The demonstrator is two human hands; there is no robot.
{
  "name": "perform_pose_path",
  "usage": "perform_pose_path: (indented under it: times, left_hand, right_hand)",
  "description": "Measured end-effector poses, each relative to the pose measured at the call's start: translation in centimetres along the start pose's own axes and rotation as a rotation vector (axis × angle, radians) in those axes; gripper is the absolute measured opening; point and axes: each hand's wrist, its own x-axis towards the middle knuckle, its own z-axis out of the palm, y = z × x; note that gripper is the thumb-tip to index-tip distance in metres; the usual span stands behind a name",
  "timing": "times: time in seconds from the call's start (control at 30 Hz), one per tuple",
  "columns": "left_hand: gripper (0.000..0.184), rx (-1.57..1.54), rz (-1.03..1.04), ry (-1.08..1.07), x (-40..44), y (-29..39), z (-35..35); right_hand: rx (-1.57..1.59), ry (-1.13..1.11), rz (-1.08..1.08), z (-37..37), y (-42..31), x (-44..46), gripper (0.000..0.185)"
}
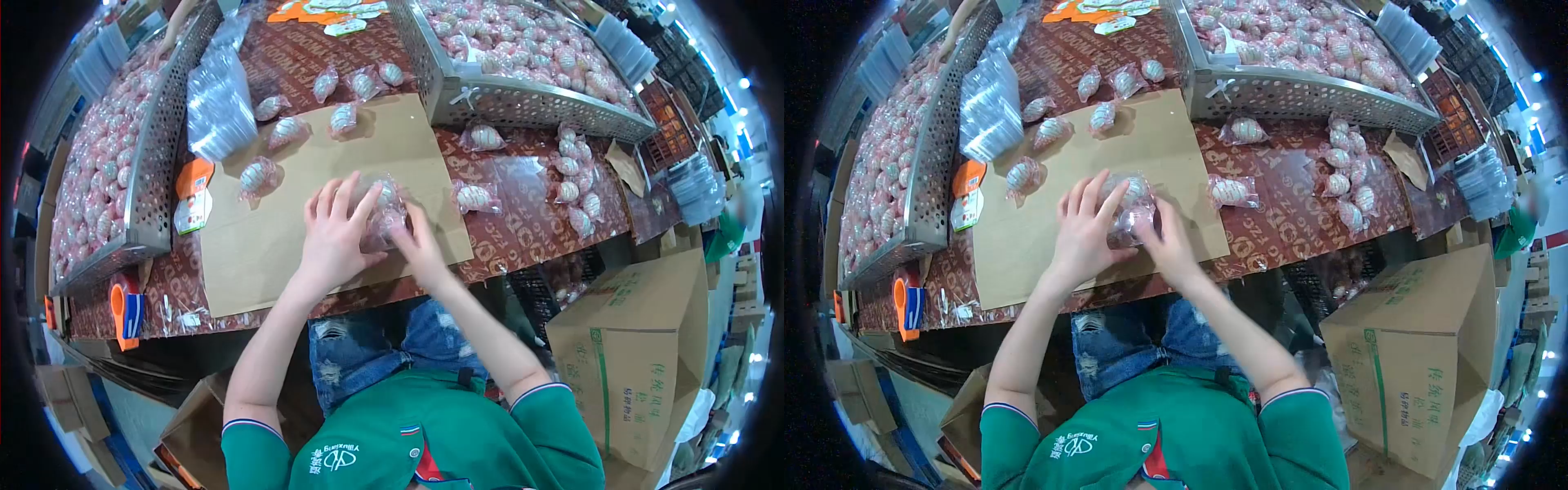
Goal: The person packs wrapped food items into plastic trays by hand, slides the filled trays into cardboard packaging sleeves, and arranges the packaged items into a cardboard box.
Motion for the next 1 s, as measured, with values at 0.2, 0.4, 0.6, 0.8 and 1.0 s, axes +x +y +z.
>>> perform_pose_path:
  times: [0.2, 0.4, 0.6, 0.8, 1.0]
  left_hand:
    - [0.098, -0.094, -0.232, 0.268, -1.7, 1.9, 2.0]
    - [0.099, -0.258, -0.407, 0.547, -3.1, 4.4, 5.2]
    - [0.103, -0.301, -0.28, 0.119, -3.6, 6.2, 1.8]
    - [0.061, -0.936, -0.316, 0.074, -5.0, 2.4, -1.8]
    - [0.024, -1.474, -0.366, -0.383, -9.7, 4.6, 2.1]
  right_hand:
    - [0.287, 0.162, 0.001, 2.4, -2.3, -0.6, 0.057]
    - [0.179, 0.186, -0.195, 4.3, -2.9, -0.6, 0.069]
    - [0.242, 0.215, 0.009, 1.0, -4.2, -1.0, 0.057]
    - [0.432, -0.069, 0.294, -4.1, -6.1, -4.9, 0.048]
    - [0.552, -0.295, 0.575, -4.4, -4.1, -13.3, 0.052]
